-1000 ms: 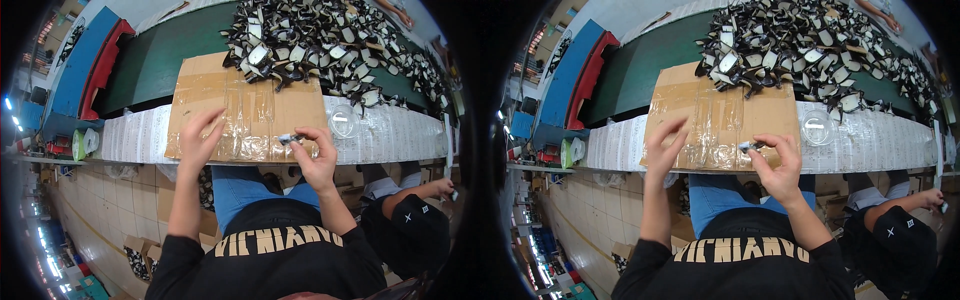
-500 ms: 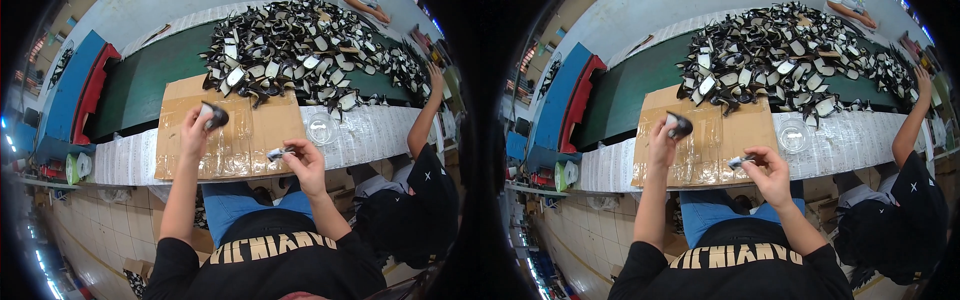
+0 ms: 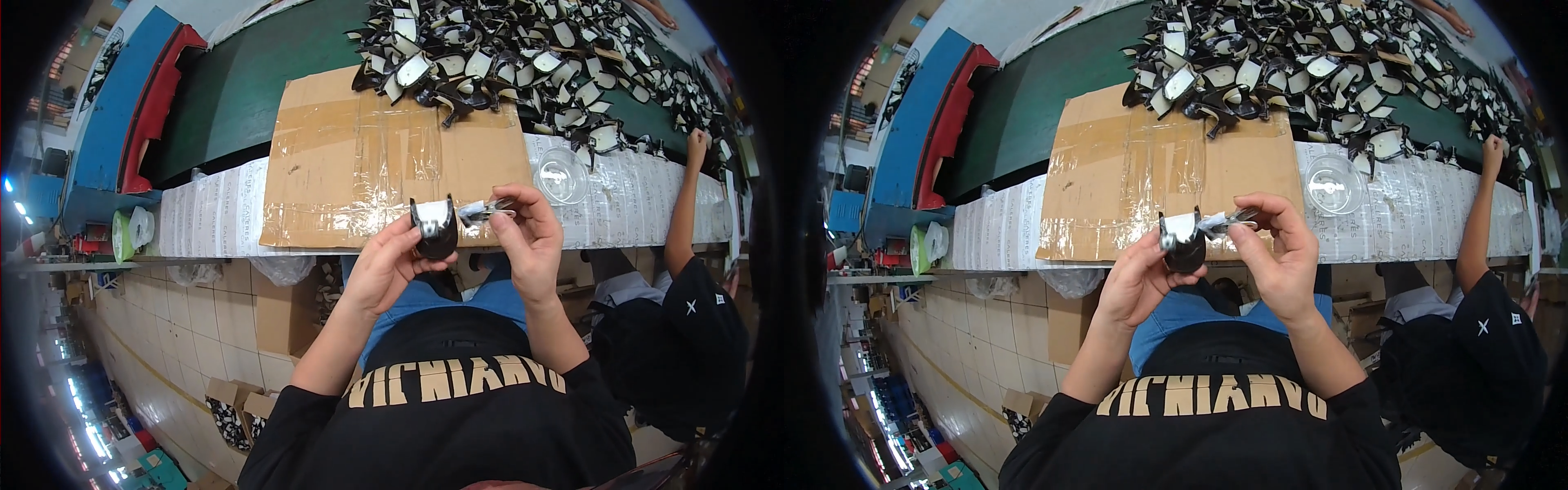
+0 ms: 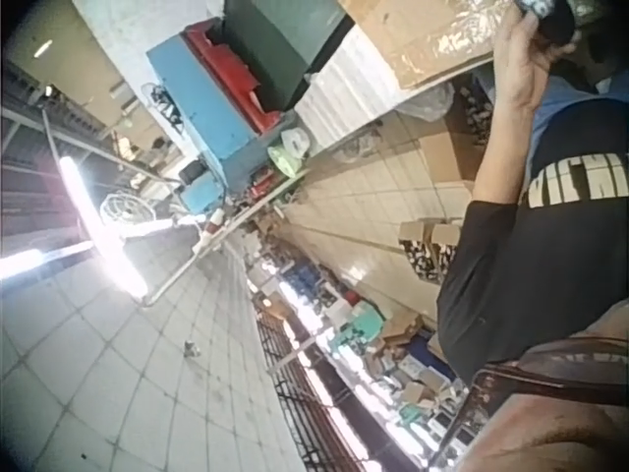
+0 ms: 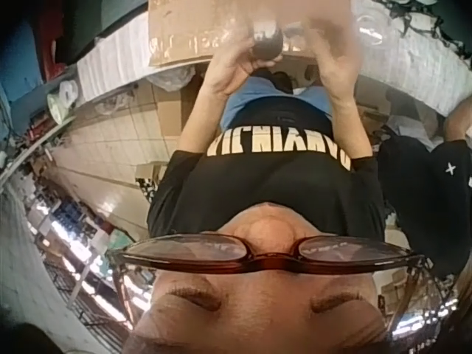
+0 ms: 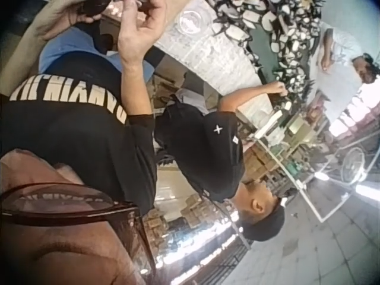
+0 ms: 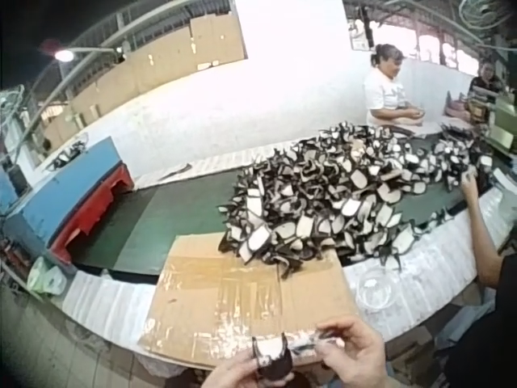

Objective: Assembling and fitting small black shoe components at a factory workbench.

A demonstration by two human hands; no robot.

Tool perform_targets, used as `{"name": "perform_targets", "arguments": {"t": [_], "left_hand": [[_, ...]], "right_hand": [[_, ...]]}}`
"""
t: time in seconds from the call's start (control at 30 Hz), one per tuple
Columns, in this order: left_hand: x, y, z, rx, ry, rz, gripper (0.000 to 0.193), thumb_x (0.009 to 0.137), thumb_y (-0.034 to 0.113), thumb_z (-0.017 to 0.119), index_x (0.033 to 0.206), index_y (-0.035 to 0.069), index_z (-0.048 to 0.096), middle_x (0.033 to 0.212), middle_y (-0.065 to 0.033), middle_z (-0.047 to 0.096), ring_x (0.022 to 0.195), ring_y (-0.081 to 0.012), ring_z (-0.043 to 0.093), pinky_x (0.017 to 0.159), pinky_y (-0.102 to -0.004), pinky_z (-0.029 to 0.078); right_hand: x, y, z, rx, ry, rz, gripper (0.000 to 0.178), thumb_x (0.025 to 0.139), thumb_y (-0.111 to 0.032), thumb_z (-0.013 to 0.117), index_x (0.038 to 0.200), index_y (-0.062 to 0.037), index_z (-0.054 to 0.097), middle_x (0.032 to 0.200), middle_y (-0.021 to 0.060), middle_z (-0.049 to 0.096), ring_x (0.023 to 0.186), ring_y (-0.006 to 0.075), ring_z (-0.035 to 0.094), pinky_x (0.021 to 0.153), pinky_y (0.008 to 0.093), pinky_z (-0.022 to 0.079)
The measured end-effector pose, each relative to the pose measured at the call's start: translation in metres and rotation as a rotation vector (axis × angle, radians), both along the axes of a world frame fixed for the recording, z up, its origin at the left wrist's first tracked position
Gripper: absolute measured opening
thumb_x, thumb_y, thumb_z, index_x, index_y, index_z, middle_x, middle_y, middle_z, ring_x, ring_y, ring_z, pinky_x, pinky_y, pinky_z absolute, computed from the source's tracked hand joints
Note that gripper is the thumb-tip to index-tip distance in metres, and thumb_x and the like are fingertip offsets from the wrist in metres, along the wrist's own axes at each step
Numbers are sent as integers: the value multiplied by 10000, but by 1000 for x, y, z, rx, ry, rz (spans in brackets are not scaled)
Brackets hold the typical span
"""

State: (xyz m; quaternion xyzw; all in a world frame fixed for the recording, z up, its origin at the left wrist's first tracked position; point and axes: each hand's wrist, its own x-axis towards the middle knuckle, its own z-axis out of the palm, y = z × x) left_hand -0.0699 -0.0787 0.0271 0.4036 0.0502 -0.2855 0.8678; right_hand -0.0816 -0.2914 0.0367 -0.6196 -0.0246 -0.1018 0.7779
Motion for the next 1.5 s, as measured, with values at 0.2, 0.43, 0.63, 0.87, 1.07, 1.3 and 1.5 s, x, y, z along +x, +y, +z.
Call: {"name": "perform_targets", "arguments": {"t": [0.2,0.43,0.63,0.87,1.07,1.3,1.5], "left_hand": [[-13,3,-23,-43,-42,154,236,1043,162,573,1206,4,638,1066,-88,717,932,-159,711,805,-308,599],[-22,1,-26,2,-75,242,263,1046,143,562,1248,-7,639,1150,-94,700,1020,-151,681,887,-319,577],[-19,4,-18,68,-126,198,352,1007,66,584,1349,-17,599,1211,-110,689,1052,-163,676,904,-314,567],[-17,3,-13,193,-145,242,358,979,25,585,1331,-33,608,1179,-120,703,974,-145,686,836,-289,579],[-20,5,-13,228,-153,217,356,973,16,587,1322,-47,612,1173,-128,707,962,-142,694,836,-285,585],[-25,-2,-9,220,-112,230,344,968,14,604,1305,-50,626,1129,-133,717,890,-132,709,744,-250,610],[-26,-1,-11,220,-119,220,336,957,33,644,1290,-12,654,1128,-123,724,925,-134,704,739,-260,623]], "right_hand": [[-11,8,6,-117,-27,2,316,842,20,736,1149,-9,670,1047,44,658,945,129,586,866,264,461],[-5,18,11,-646,-403,-69,347,720,-7,816,1053,-52,726,979,60,736,909,231,616,794,314,476],[-10,20,2,-581,-282,-43,343,720,-3,817,1049,-63,741,955,56,731,869,226,609,792,320,483],[-20,14,4,-304,-62,134,334,780,-8,806,1102,-38,721,947,55,677,890,160,604,816,264,474],[-18,9,4,-307,-89,47,330,777,-4,803,1095,-28,719,982,58,689,892,159,606,820,279,477],[-14,21,1,-576,-255,-58,330,722,-23,833,1036,-49,734,901,52,728,855,212,601,784,303,468],[-10,20,5,-695,-328,-151,331,709,-52,844,1023,-67,739,900,45,739,834,226,600,780,327,442]]}}
